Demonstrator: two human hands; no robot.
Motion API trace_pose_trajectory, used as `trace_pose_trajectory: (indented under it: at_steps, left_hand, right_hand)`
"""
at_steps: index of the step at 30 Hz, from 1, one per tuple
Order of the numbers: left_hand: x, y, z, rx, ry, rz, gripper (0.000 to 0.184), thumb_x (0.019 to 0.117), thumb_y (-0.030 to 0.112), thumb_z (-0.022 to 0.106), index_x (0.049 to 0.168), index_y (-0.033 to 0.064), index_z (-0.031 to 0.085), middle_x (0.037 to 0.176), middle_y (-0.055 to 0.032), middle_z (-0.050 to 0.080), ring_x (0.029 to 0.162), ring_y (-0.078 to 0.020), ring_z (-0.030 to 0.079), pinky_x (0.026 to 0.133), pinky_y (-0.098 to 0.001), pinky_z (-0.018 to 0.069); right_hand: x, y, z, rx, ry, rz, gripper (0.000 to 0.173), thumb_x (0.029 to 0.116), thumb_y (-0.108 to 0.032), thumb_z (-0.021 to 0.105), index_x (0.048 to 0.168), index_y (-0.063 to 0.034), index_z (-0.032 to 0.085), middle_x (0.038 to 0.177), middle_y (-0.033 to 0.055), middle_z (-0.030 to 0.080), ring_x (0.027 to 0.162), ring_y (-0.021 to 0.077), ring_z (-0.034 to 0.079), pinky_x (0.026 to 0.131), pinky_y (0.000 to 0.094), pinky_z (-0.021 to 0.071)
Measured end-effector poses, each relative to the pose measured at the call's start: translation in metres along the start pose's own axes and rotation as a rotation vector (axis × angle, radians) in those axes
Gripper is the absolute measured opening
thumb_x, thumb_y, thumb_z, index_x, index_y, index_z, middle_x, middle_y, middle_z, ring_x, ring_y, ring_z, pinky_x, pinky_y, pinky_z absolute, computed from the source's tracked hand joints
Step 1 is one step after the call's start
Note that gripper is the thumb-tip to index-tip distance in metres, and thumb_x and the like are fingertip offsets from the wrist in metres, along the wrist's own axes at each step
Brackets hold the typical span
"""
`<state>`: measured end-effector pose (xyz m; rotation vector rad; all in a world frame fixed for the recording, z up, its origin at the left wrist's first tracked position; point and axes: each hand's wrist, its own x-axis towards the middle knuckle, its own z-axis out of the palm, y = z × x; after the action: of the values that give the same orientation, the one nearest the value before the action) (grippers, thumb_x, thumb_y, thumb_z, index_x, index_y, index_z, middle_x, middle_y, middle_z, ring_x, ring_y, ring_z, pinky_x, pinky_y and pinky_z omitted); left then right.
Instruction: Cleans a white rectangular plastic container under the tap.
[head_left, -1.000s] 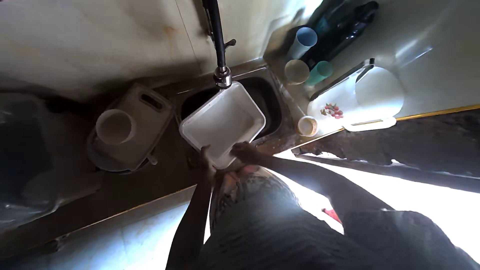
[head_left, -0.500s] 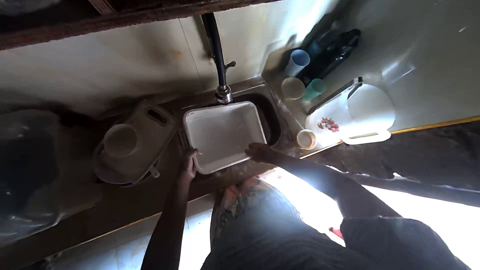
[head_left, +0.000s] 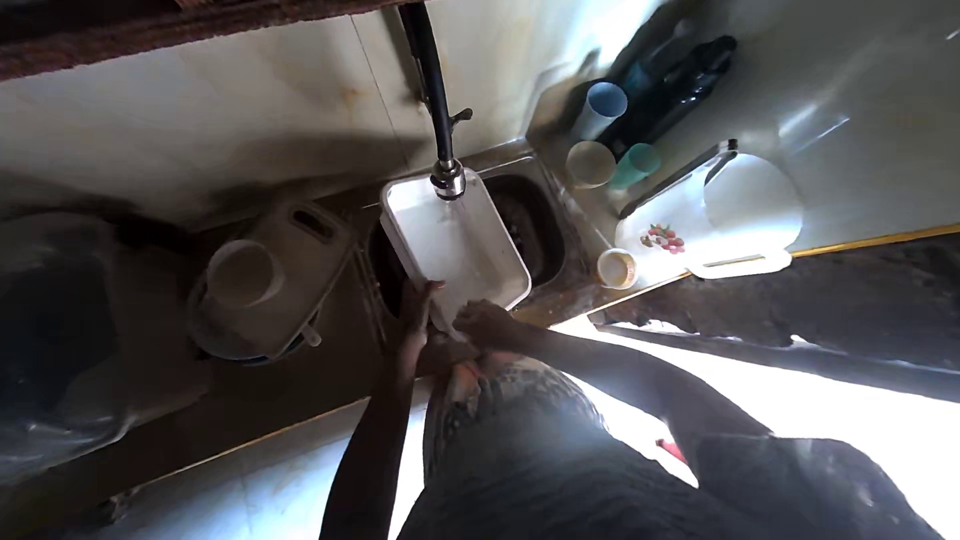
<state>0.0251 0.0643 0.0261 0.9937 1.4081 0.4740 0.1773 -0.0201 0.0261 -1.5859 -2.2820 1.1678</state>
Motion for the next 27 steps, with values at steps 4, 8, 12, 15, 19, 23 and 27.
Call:
trace_pose_trajectory:
  at_steps: [4,8,12,15,19,23,27]
  left_hand:
    - [-0.032,-0.007,0.003,-0.126,-0.070,-0.037,0.040,0.1054,0.014,0.049,0.143,0.0006,0.043,0.115,-0.0142,0.059,0.093,-0.0167,0.059,0.080,-0.0359,0.0532]
    - [-0.043,-0.032,-0.007,-0.336,-0.070,-0.085,0.025,0.1010,0.004,0.044,0.125,-0.0019,0.048,0.085,-0.0048,0.063,0.069,-0.0093,0.064,0.064,-0.0278,0.0576]
    - [-0.047,-0.045,-0.026,-0.430,-0.014,-0.205,0.014,0.1026,0.005,0.039,0.104,0.0040,0.052,0.080,-0.0031,0.060,0.067,-0.0119,0.061,0.064,-0.0312,0.0574]
    - [-0.056,-0.043,-0.028,-0.359,-0.026,-0.189,0.021,0.1030,0.003,0.036,0.091,0.0083,0.052,0.070,0.0026,0.060,0.060,-0.0048,0.059,0.057,-0.0218,0.0527]
    - [-0.051,-0.043,-0.029,-0.266,-0.039,-0.164,0.020,0.1063,0.002,0.037,0.097,0.0021,0.054,0.072,0.0026,0.057,0.058,-0.0014,0.052,0.055,-0.0163,0.0470]
    - [-0.051,-0.048,-0.042,-0.304,-0.001,-0.062,0.016,0.1020,-0.002,0.037,0.102,0.0018,0.053,0.075,0.0022,0.058,0.063,-0.0023,0.057,0.061,-0.0191,0.0509]
    - [-0.052,-0.055,-0.042,-0.376,-0.057,0.011,0.020,0.0979,-0.001,0.035,0.102,0.0067,0.053,0.073,0.0057,0.063,0.064,-0.0019,0.061,0.062,-0.0201,0.0543]
  right_hand:
    - [0.010,-0.025,-0.006,0.135,0.115,0.065,0.037,0.1022,-0.015,0.058,0.133,0.0039,0.064,0.129,0.0284,0.064,0.122,0.0430,0.062,0.106,0.0545,0.0476]
    - [0.010,-0.017,-0.013,0.318,0.089,0.122,0.043,0.0989,-0.033,0.067,0.113,0.0079,0.070,0.107,0.0238,0.070,0.102,0.0355,0.068,0.093,0.0530,0.0521]
    - [0.025,0.046,-0.034,0.514,0.375,0.302,0.032,0.1053,-0.022,0.057,0.120,0.0042,0.069,0.115,0.0191,0.072,0.107,0.0278,0.069,0.100,0.0453,0.0526]
    - [0.055,0.064,-0.032,0.340,0.362,0.364,0.037,0.1088,-0.013,0.044,0.138,0.0025,0.061,0.132,0.0256,0.065,0.125,0.0401,0.062,0.111,0.0524,0.0441]
    - [0.064,-0.007,-0.007,0.286,0.173,0.179,0.028,0.1048,-0.011,0.055,0.126,0.0011,0.069,0.117,0.0228,0.072,0.111,0.0372,0.068,0.101,0.0518,0.0510]
    - [0.052,0.026,0.001,0.247,0.025,0.171,0.030,0.1071,-0.010,0.049,0.129,-0.0009,0.068,0.130,0.0196,0.068,0.123,0.0348,0.063,0.109,0.0523,0.0461]
    - [0.081,0.062,-0.002,0.189,0.335,0.267,0.034,0.1070,-0.011,0.048,0.134,0.0014,0.064,0.131,0.0240,0.066,0.125,0.0398,0.062,0.109,0.0532,0.0457]
